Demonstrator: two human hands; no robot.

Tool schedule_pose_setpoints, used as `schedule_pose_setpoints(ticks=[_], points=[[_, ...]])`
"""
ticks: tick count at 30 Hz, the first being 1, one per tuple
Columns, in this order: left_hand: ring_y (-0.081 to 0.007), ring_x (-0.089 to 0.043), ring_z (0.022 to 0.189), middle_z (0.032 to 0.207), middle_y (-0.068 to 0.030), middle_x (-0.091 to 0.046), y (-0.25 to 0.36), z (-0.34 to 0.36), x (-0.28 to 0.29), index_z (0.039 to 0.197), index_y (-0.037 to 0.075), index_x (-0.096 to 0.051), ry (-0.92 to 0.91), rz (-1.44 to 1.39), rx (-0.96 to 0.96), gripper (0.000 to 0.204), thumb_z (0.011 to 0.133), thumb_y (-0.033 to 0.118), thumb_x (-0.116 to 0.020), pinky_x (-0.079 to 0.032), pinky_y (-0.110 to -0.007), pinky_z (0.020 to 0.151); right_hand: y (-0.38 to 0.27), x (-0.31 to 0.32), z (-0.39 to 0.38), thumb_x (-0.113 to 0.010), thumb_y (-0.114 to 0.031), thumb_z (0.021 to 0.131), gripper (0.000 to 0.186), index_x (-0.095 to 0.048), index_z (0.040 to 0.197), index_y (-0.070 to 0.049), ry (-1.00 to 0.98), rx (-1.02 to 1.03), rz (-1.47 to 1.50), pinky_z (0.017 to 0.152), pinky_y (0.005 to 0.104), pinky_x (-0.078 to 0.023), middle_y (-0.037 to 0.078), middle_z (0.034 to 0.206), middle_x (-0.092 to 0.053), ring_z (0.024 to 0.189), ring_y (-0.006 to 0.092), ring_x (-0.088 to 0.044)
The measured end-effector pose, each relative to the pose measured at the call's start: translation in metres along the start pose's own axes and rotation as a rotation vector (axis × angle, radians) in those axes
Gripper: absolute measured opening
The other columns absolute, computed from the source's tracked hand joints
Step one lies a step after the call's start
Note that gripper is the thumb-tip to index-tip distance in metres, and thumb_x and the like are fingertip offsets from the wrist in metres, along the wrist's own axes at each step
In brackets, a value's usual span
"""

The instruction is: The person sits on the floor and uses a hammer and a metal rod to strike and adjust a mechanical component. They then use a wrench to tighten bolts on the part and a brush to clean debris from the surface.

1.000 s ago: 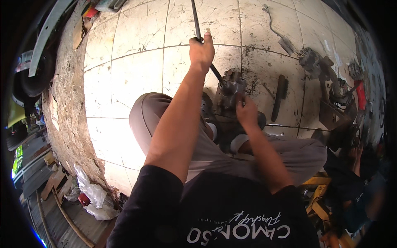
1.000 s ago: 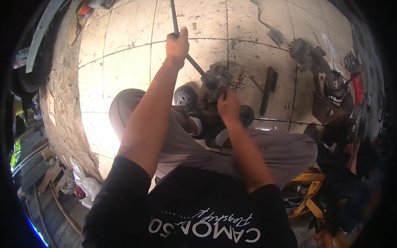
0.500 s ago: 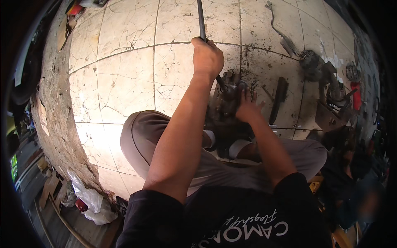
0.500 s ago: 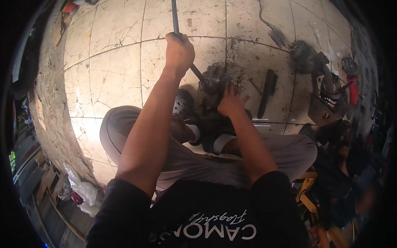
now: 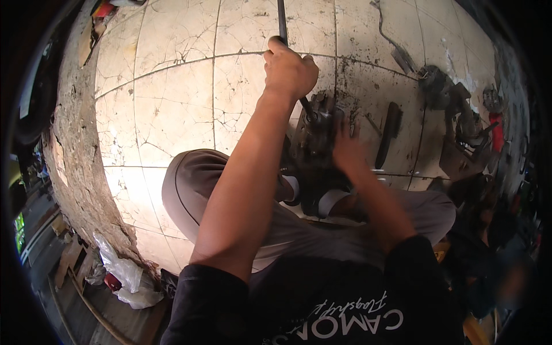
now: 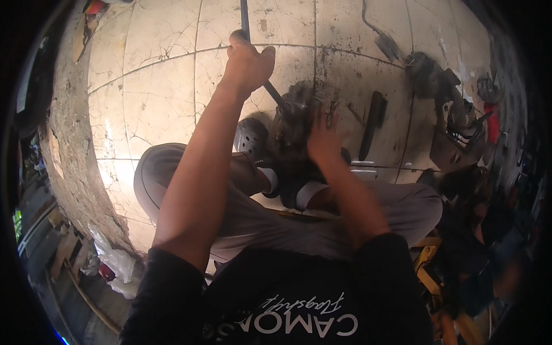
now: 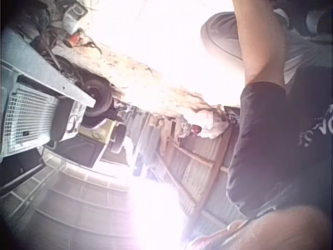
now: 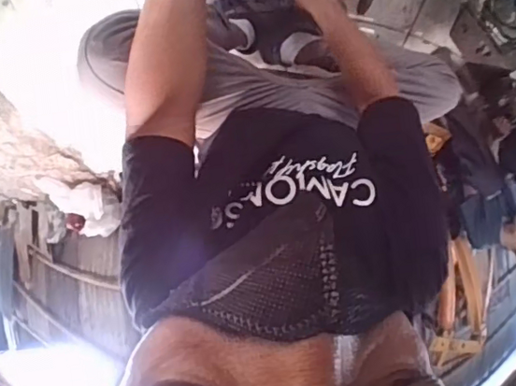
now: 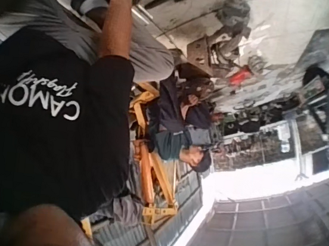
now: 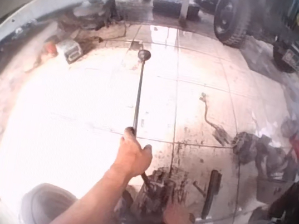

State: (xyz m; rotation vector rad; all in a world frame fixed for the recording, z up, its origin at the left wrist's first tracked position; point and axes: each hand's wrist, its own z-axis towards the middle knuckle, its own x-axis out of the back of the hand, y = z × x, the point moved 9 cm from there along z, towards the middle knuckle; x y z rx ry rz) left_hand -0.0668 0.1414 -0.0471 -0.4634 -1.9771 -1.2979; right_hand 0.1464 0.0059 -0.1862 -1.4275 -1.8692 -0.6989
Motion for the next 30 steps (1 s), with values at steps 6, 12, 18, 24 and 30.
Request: schedule_pose_setpoints(ticks=[6, 12, 18, 24, 30], points=[[-0.0408, -0.042, 0.13, 0.145, -0.0229, -0.037, 0.06, 0.011, 0.069, 0.151, 0.005, -0.013, -0.221, 0.307, -0.033, 0.078, 0.089, 0.023, -0.058, -0.04, -0.034, 0.107, -0.022, -0.005, -0.042, -0.045, -0.021, 0.089, 0.064, -0.029, 0.148, -0.004, 0.022, 0.029, -0.102, 0.101, 0.0784, -0.011, 0.012, 0.158, -0.017, 0.146, 0.0357, -0.009], [-0.0365, -0.051, 0.123, 0.128, -0.0292, -0.053, 0.004, 0.017, 0.041, 0.136, -0.011, -0.035, -0.406, 0.423, -0.125, 0.072, 0.092, 0.044, -0.051, -0.043, -0.045, 0.101, 0.0, 0.011, 0.0, -0.04, -0.019, 0.09, 0.057, -0.036, 0.145, -0.002, 0.177, 0.003, -0.163, 0.105, 0.0743, -0.009, 0.013, 0.156, -0.023, 0.147, 0.0322, -0.012], [-0.0277, -0.058, 0.107, 0.112, -0.0202, -0.061, -0.004, 0.037, 0.023, 0.137, -0.007, -0.036, -0.605, 0.228, -0.167, 0.066, 0.093, 0.041, -0.05, -0.043, -0.042, 0.096, -0.011, -0.024, -0.038, -0.041, -0.018, 0.089, 0.059, -0.034, 0.145, -0.002, 0.099, 0.021, -0.271, 0.106, 0.0729, -0.01, 0.012, 0.156, -0.025, 0.147, 0.033, -0.012], [-0.0247, -0.061, 0.102, 0.112, -0.0174, -0.065, 0.019, 0.048, -0.01, 0.13, -0.006, -0.039, -0.747, 0.466, -0.324, 0.052, 0.094, 0.028, -0.05, -0.05, -0.035, 0.081, 0.031, -0.028, 0.008, -0.051, -0.013, 0.082, 0.069, -0.03, 0.147, -0.003, -0.18, 0.044, 0.144, 0.11, 0.0555, -0.027, 0.018, 0.149, -0.036, 0.142, 0.0304, -0.029], [-0.0235, -0.066, 0.094, 0.108, -0.0158, -0.067, 0.014, 0.04, -0.005, 0.128, -0.007, -0.039, -0.779, 0.288, -0.147, 0.051, 0.092, 0.027, -0.05, -0.054, -0.034, 0.073, 0.025, -0.028, -0.019, -0.047, -0.001, 0.075, 0.08, -0.018, 0.15, -0.001, 0.031, -0.034, 0.955, 0.109, 0.0425, -0.033, 0.024, 0.145, -0.039, 0.135, 0.0356, -0.038]])
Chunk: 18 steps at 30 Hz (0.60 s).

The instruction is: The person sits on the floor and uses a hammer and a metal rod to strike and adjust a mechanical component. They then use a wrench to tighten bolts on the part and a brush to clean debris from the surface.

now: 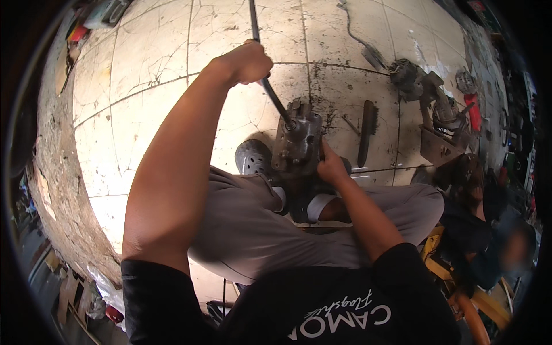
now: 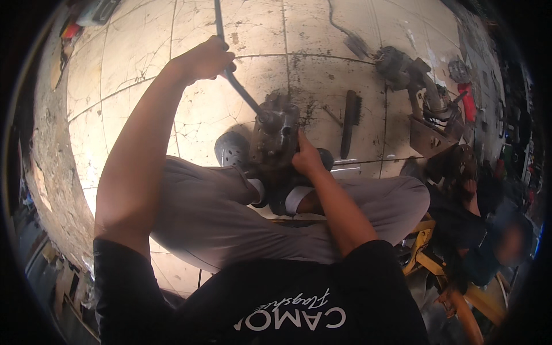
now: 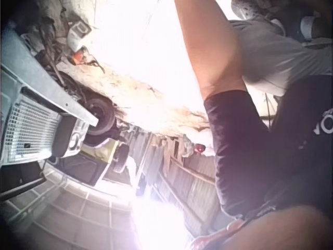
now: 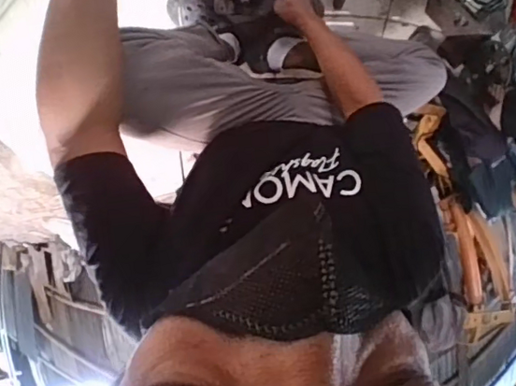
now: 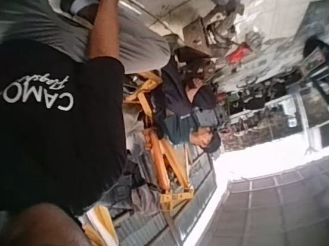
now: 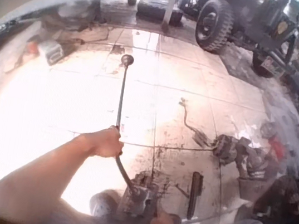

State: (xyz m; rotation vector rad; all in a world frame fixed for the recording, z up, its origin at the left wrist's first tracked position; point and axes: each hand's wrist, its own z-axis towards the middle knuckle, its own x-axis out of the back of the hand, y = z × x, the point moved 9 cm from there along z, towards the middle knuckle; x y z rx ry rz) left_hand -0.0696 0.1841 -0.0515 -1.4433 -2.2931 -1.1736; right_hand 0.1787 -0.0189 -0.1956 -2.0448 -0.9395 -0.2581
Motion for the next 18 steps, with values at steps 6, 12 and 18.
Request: schedule_pose_setpoints(ticks=[6, 12, 18], points=[[-0.0185, -0.065, 0.072, 0.088, -0.0144, -0.069, 0.005, -0.004, 0.003, 0.088, -0.006, -0.063, 0.009, 0.083, -0.09, 0.033, 0.09, 0.024, -0.052, -0.05, -0.031, 0.059, -0.011, -0.032, -0.026, -0.052, -0.006, 0.076, 0.083, -0.015, 0.15, 0.0, 0.002, 0.163, -0.565, 0.113, 0.045, -0.027, 0.02, 0.156, -0.017, 0.144, 0.0387, -0.019], [-0.0124, -0.047, 0.049, 0.072, -0.0114, -0.066, 0.008, -0.012, 0.006, 0.084, -0.006, -0.066, 0.042, -0.065, -0.081, 0.035, 0.092, 0.024, -0.049, -0.041, -0.029, 0.048, -0.022, -0.012, 0.019, -0.051, -0.014, 0.082, 0.078, -0.017, 0.151, -0.004, 0.027, 0.123, -0.956, 0.113, 0.056, -0.023, 0.015, 0.159, -0.014, 0.146, 0.0344, -0.013], [-0.0099, -0.038, 0.041, 0.068, -0.009, -0.065, 0.012, -0.02, 0.003, 0.085, -0.005, -0.066, 0.038, -0.028, -0.033, 0.035, 0.092, 0.025, -0.048, -0.032, -0.027, 0.038, -0.028, 0.005, 0.041, -0.049, -0.014, 0.084, 0.074, -0.02, 0.15, -0.002, -0.072, 0.061, -0.992, 0.112, 0.0566, -0.022, 0.016, 0.158, -0.013, 0.145, 0.036, -0.016]])
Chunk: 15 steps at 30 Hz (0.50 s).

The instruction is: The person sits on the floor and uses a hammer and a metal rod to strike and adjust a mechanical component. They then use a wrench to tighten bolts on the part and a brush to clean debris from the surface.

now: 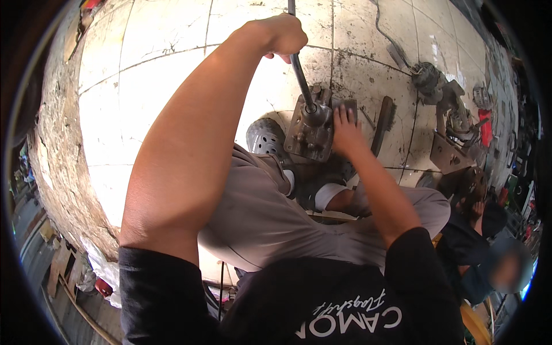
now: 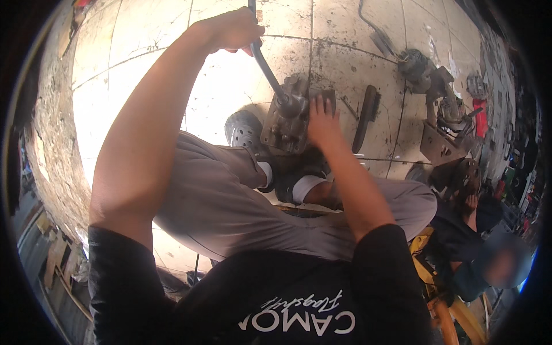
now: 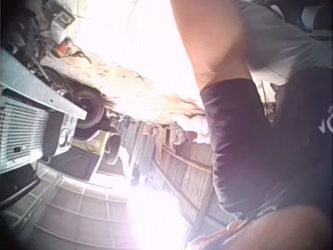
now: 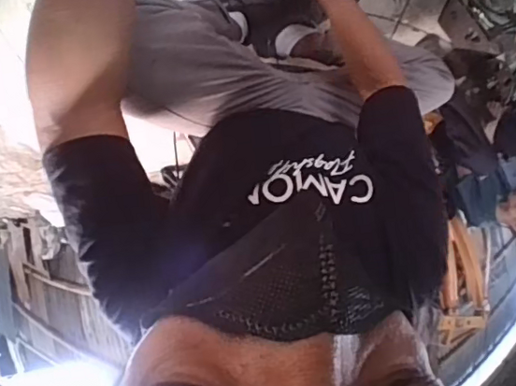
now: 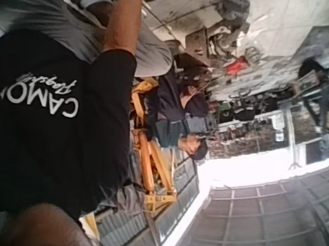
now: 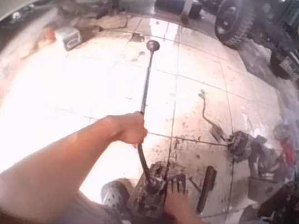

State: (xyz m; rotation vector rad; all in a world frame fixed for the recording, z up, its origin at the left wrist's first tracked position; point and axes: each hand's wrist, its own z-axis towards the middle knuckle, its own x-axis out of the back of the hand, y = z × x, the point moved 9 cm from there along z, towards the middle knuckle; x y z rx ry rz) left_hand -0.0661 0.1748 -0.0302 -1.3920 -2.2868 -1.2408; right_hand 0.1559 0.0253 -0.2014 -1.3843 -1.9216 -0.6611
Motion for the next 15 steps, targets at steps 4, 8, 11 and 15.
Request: schedule_pose_setpoints(ticks=[4, 8, 11, 15], points=[[-0.0178, -0.071, 0.083, 0.095, -0.0135, -0.07, -0.005, 0.007, 0.0, 0.088, -0.006, -0.065, -0.066, 0.021, -0.013, 0.029, 0.079, 0.004, -0.039, -0.054, -0.04, 0.063, -0.04, -0.032, -0.081, -0.05, -0.011, 0.082, 0.074, -0.02, 0.149, 0.0, -0.053, 0.089, 0.076, 0.113, 0.0567, -0.021, 0.02, 0.157, -0.015, 0.144, 0.0377, -0.019], [-0.0165, -0.071, 0.081, 0.098, -0.0127, -0.069, -0.009, 0.016, -0.003, 0.09, -0.004, -0.064, -0.086, 0.064, -0.017, 0.03, 0.079, 0.004, -0.038, -0.054, -0.039, 0.064, -0.035, -0.022, -0.066, -0.049, -0.01, 0.083, 0.074, -0.018, 0.149, 0.001, 0.017, 0.047, 0.093, 0.113, 0.0555, -0.021, 0.02, 0.157, -0.015, 0.144, 0.0377, -0.018], [-0.0279, -0.066, 0.094, 0.101, -0.022, -0.066, 0.009, 0.02, -0.01, 0.101, -0.005, -0.066, -0.191, 0.402, -0.115, 0.028, 0.083, 0.011, -0.053, -0.053, -0.038, 0.077, -0.01, 0.001, -0.018, -0.049, -0.009, 0.083, 0.074, -0.018, 0.149, 0.001, 0.056, -0.012, 0.107, 0.113, 0.0548, -0.022, 0.02, 0.157, -0.015, 0.144, 0.0376, -0.018], [-0.0319, -0.068, 0.082, 0.092, -0.0256, -0.067, 0.007, 0.023, -0.017, 0.09, -0.008, -0.07, -0.206, 0.599, -0.287, 0.022, 0.081, 0.012, -0.064, -0.055, -0.037, 0.069, -0.025, -0.009, -0.039, -0.049, -0.008, 0.082, 0.075, -0.017, 0.15, 0.0, 0.006, 0.061, 0.118, 0.113, 0.0547, -0.021, 0.02, 0.157, -0.014, 0.145, 0.0374, -0.016]])
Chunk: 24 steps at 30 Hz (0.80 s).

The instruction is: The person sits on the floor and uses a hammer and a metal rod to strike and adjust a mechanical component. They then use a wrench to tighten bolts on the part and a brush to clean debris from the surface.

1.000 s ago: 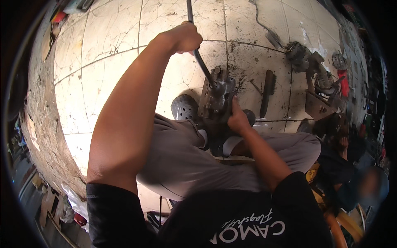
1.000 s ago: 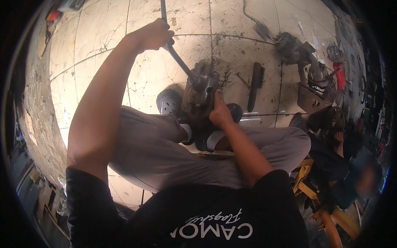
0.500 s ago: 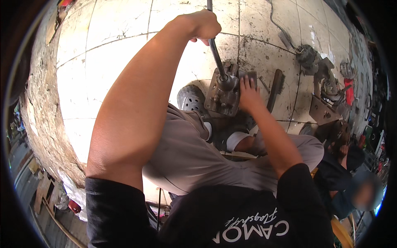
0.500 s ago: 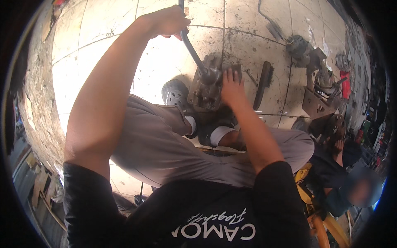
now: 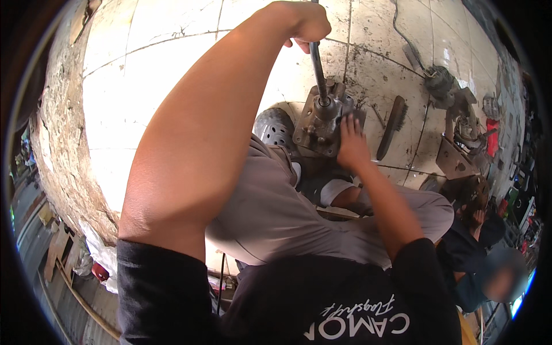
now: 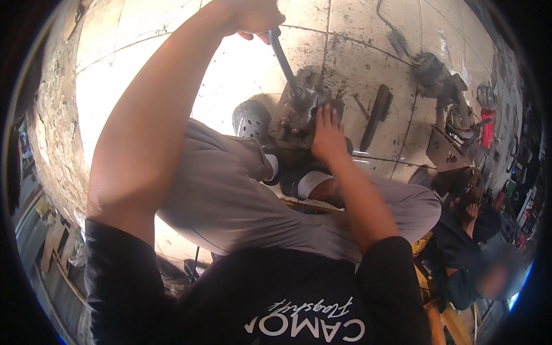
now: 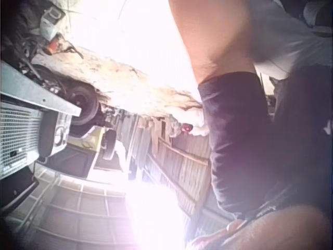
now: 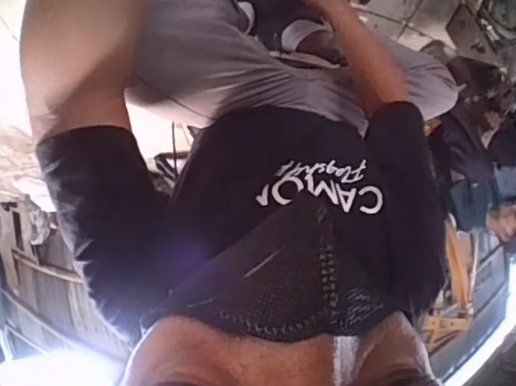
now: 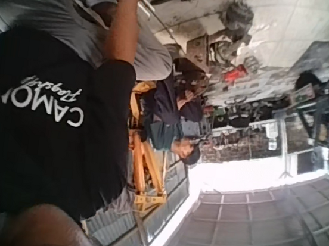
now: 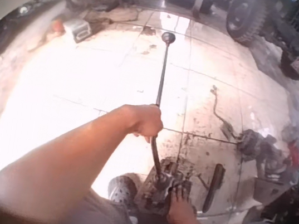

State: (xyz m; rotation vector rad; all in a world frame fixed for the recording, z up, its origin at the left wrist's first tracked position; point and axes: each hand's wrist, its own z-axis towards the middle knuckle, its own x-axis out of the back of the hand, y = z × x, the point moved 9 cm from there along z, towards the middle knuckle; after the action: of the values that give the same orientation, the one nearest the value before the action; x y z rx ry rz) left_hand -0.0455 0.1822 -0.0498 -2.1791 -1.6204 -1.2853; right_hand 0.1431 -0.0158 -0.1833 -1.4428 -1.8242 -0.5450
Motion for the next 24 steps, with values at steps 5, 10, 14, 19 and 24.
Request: schedule_pose_setpoints(ticks=[5, 10, 14, 19, 24], points=[[-0.0304, -0.069, 0.08, 0.097, -0.0231, -0.068, -0.003, -0.006, 0.006, 0.09, -0.008, -0.071, -0.029, -0.112, 0.078, 0.019, 0.08, 0.004, -0.06, -0.057, -0.037, 0.063, -0.019, -0.033, -0.05, -0.05, -0.005, 0.079, 0.08, -0.015, 0.151, -0.001, -0.054, 0.155, 0.014, 0.115, 0.0536, -0.018, 0.02, 0.157, -0.013, 0.145, 0.0381, -0.014], [-0.0303, -0.069, 0.079, 0.098, -0.0234, -0.068, 0.006, 0.006, 0.011, 0.091, -0.009, -0.07, 0.019, -0.162, 0.073, 0.02, 0.081, 0.002, -0.057, -0.058, -0.036, 0.062, 0.007, -0.009, -0.008, -0.054, -0.001, 0.072, 0.089, -0.012, 0.15, 0.0, 0.113, 0.077, 0.127, 0.115, 0.0521, -0.018, 0.021, 0.157, -0.011, 0.145, 0.0397, -0.011], [-0.0299, -0.069, 0.078, 0.099, -0.0232, -0.067, 0.002, 0.005, 0.003, 0.089, -0.01, -0.07, -0.012, -0.121, 0.069, 0.02, 0.083, 0.003, -0.056, -0.058, -0.036, 0.062, -0.008, -0.019, -0.014, -0.054, 0.001, 0.067, 0.093, -0.011, 0.15, 0.001, 0.141, 0.091, 0.322, 0.115, 0.0508, -0.02, 0.025, 0.156, -0.01, 0.144, 0.0423, -0.011], [-0.0301, -0.068, 0.077, 0.101, -0.0237, -0.067, -0.004, -0.009, 0.01, 0.09, -0.012, -0.068, 0.006, -0.188, 0.15, 0.021, 0.083, 0.002, -0.054, -0.057, -0.036, 0.062, -0.017, -0.028, -0.028, -0.053, 0.002, 0.067, 0.093, -0.012, 0.15, 0.0, 0.057, 0.129, 0.287, 0.115, 0.0502, -0.02, 0.023, 0.157, -0.01, 0.145, 0.0407, -0.011], [-0.0303, -0.069, 0.083, 0.106, -0.0251, -0.065, -0.001, 0.007, 0.007, 0.096, -0.012, -0.068, -0.031, -0.171, 0.135, 0.023, 0.084, 0.004, -0.056, -0.057, -0.037, 0.06, 0.026, 0.016, 0.051, -0.053, 0.001, 0.07, 0.09, -0.013, 0.15, 0.001, 0.117, 0.004, 0.208, 0.116, 0.0481, -0.019, 0.022, 0.157, -0.009, 0.144, 0.0403, -0.014]])
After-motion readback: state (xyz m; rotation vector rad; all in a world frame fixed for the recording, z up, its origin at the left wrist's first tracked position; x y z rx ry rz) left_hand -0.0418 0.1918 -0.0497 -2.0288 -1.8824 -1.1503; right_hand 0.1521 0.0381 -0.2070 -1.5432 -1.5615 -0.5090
